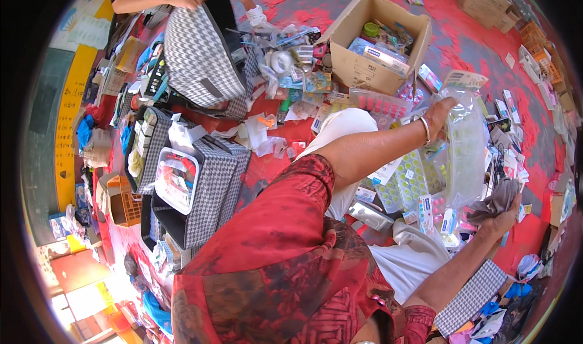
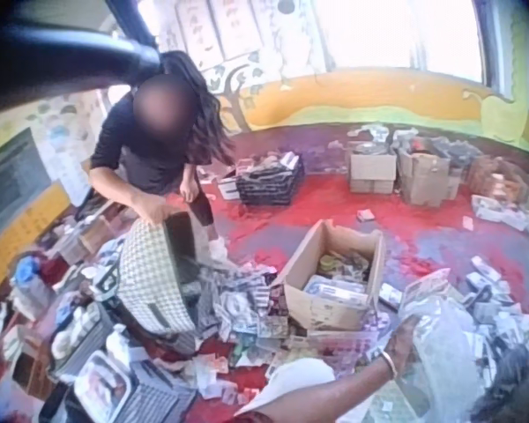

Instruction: The person sits on the floor and repeatedly picks up blister packs containing small yellow balls, wipes them with a cloth, and places them into a black bin. The person handles multiple packs one at a time, turning them over and stacking them in the bin.

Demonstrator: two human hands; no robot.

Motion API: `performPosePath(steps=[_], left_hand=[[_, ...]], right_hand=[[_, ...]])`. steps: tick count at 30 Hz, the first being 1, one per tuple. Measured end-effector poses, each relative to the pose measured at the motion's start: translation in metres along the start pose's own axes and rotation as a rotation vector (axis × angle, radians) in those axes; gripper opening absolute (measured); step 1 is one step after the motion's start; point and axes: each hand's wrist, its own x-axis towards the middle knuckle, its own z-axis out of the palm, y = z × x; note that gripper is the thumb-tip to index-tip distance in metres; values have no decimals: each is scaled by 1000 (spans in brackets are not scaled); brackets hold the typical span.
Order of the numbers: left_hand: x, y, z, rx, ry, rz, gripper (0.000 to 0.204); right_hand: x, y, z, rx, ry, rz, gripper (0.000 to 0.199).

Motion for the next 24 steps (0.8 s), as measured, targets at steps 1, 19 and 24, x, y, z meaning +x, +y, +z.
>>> performPosePath(steps=[1, 19, 24], left_hand=[[-1, 1, 0, -64, -11, 4, 45], [-14, 17, 5, -23, 19, 133, 55], [-22, 26, 9, -134, 14, 130, 54]], right_hand=[[-4, 3, 13, -191, 141, -156, 32], [-12, 22, 4, -1318, 190, -247, 49], [-8, 15, 1, -550, 282, 254, 60]])
